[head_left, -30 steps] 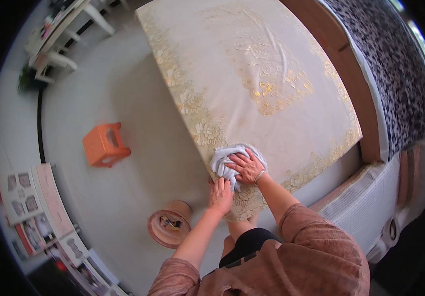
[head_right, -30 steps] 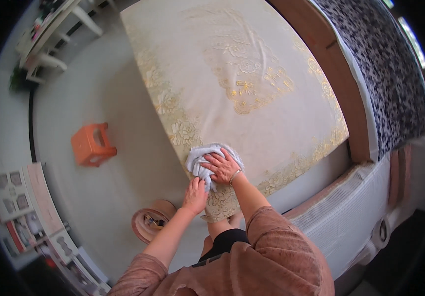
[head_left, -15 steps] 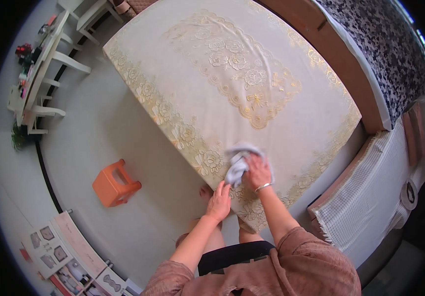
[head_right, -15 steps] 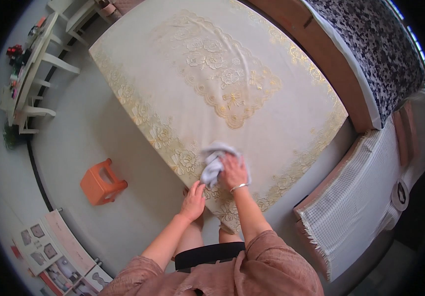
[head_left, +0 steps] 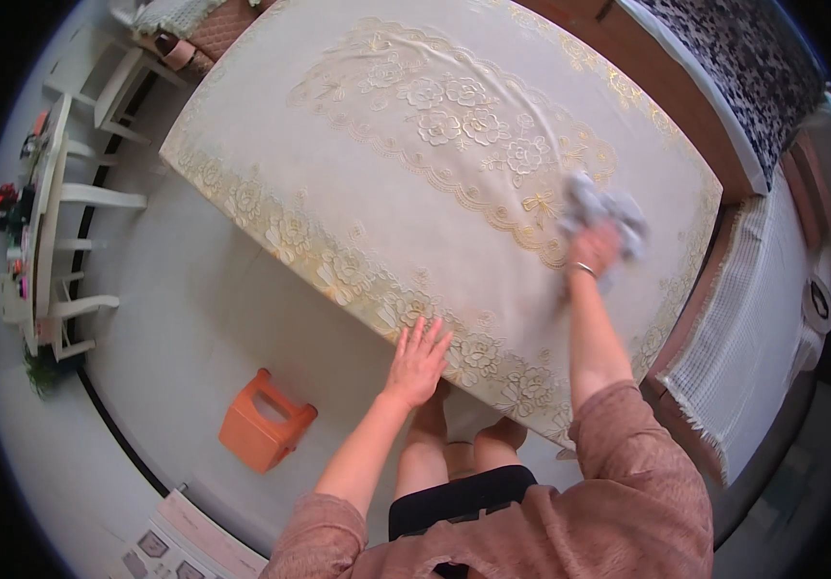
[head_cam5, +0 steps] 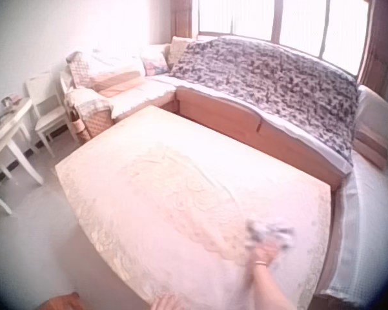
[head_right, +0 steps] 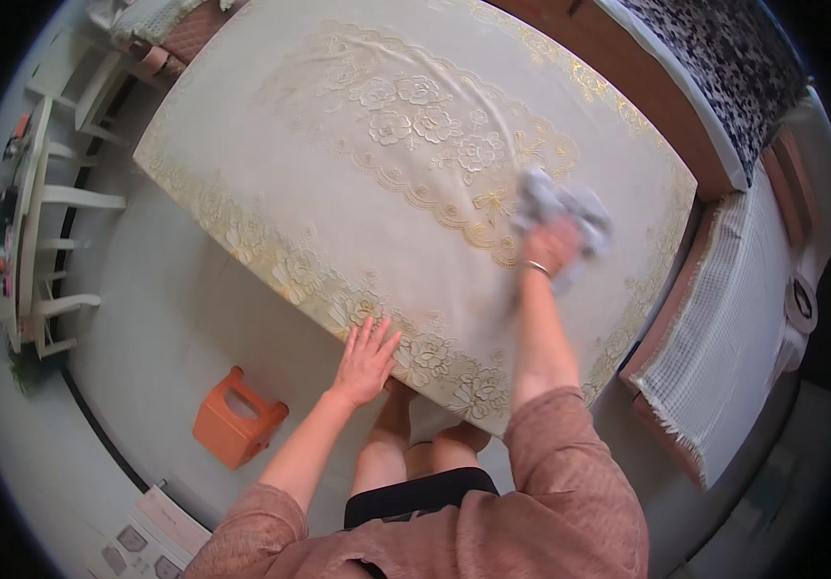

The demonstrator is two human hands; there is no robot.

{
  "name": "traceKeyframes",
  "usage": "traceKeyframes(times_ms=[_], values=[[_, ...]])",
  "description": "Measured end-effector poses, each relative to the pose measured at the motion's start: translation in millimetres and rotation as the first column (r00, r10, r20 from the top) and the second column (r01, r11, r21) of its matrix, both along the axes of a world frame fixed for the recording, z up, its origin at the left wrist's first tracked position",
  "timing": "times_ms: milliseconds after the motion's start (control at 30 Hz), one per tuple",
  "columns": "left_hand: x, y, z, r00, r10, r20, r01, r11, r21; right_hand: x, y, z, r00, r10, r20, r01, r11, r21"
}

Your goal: Wiping and cleaning dining and coffee tables with a cloth and handling various household items.

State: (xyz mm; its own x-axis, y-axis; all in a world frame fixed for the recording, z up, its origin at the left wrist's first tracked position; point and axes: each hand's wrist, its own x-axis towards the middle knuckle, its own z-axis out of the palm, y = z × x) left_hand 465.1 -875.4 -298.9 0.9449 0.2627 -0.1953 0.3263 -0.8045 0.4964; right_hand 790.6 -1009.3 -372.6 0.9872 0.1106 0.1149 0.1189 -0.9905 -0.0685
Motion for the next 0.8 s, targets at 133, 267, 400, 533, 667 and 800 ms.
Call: traceKeyframes(times_ms=[133,267,400,533,667,800], values=[[-35,21,14,0.997,-0.083,-0.001,0.082,0.987,-0.139,-143,164,32,0.601,0.776,-0.193,-0.759,0.629,0.166],[-61,46,24,0.985,-0.142,0.098,0.156,0.974,-0.165,-208,145,51,0.203,0.95,-0.236,-0.927,0.264,0.267],[-83,95,41,0.992,-0.07,0.104,0.085,0.985,-0.15,-154,103,46,0.355,0.876,-0.328,-0.866,0.44,0.239],[-96,145,56,0.99,0.139,0.014,-0.137,0.985,-0.106,-83,83,29,0.835,0.499,-0.234,-0.49,0.866,0.097],[-81,181,48,0.988,0.138,-0.068,-0.148,0.973,-0.179,5,113,10,0.888,-0.395,-0.237,0.366,0.917,-0.156],[-65,211,42,0.99,0.061,-0.127,-0.099,0.942,-0.32,27,241,72,0.78,-0.527,-0.336,0.576,0.815,0.058]])
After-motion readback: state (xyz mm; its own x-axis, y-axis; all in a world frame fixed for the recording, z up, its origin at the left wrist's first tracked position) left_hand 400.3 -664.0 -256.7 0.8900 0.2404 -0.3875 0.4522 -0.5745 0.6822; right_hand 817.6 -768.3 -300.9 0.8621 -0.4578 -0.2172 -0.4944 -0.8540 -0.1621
